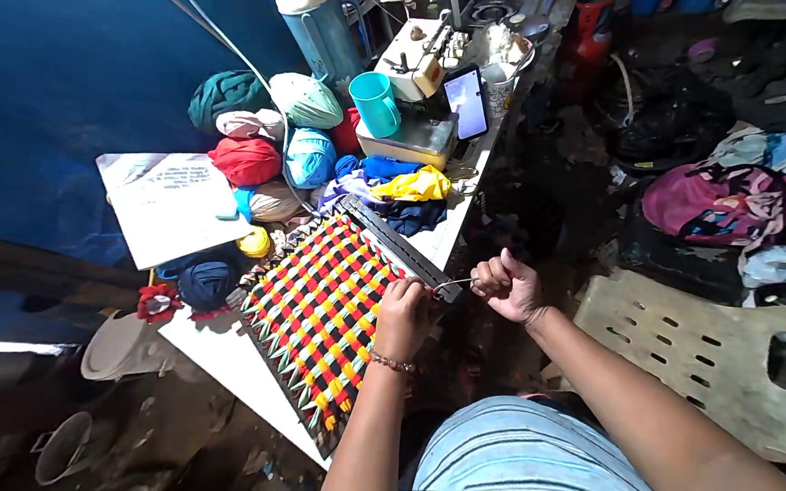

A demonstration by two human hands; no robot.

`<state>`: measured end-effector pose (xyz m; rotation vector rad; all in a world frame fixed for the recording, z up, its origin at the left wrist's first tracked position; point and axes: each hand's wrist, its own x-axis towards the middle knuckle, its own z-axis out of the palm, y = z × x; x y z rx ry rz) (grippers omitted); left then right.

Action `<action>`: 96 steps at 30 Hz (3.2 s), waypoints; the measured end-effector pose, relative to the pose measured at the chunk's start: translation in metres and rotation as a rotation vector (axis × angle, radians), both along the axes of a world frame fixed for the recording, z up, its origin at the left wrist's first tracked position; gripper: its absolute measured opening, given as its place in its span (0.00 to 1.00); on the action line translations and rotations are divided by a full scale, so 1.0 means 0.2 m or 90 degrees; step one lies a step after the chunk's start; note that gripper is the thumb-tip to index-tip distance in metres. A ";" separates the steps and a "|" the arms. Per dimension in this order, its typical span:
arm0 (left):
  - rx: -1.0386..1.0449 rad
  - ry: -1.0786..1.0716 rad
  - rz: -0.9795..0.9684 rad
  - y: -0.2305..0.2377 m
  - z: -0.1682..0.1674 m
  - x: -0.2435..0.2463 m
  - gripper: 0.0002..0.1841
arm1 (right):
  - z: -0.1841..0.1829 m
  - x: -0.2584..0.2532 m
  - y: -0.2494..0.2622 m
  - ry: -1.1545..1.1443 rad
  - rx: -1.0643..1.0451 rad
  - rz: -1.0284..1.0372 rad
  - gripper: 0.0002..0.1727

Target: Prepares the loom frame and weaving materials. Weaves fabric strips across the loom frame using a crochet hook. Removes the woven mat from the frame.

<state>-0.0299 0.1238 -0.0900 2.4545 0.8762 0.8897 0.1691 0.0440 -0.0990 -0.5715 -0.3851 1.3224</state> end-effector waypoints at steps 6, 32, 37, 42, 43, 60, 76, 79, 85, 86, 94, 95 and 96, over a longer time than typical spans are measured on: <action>0.009 0.013 0.005 0.00 -0.01 0.00 0.06 | -0.04 0.06 0.08 -0.084 0.086 0.043 0.28; 0.060 0.018 0.019 0.00 -0.02 -0.01 0.11 | 0.09 0.19 0.07 -0.430 0.149 0.161 0.25; 0.046 0.028 0.016 -0.01 -0.01 -0.01 0.11 | 0.14 0.13 0.03 -0.306 0.065 0.138 0.28; 0.048 0.028 0.015 -0.01 0.00 0.00 0.10 | 0.07 0.16 0.03 -0.372 0.101 0.156 0.27; 0.047 0.029 0.017 -0.01 0.00 0.00 0.10 | 0.05 0.17 0.04 -0.410 0.130 0.160 0.26; 0.036 0.043 0.022 -0.02 0.01 0.00 0.09 | 0.13 0.26 0.07 -0.584 0.243 0.218 0.28; 0.037 0.041 -0.002 0.00 -0.01 0.00 0.09 | 0.22 0.18 0.04 -0.843 0.460 0.271 0.28; 0.063 0.022 -0.009 0.00 0.00 0.00 0.09 | 0.41 0.12 0.06 -0.832 0.322 0.300 0.30; 0.116 0.014 0.027 -0.02 0.00 0.00 0.09 | 0.60 -0.06 0.17 -0.665 -0.096 0.204 0.33; 0.111 0.020 0.032 -0.03 0.01 0.00 0.09 | 0.60 -0.08 0.19 -0.636 -0.141 0.201 0.34; -0.031 -0.011 0.035 -0.01 0.01 -0.02 0.09 | 0.64 -0.03 0.30 -0.759 -0.114 0.345 0.12; -0.061 -0.013 0.030 0.00 0.02 -0.03 0.10 | 0.64 -0.04 0.31 -0.814 -0.097 0.337 0.15; -0.092 -0.013 0.024 0.01 0.03 -0.04 0.10 | 0.64 -0.05 0.33 -0.861 -0.084 0.324 0.17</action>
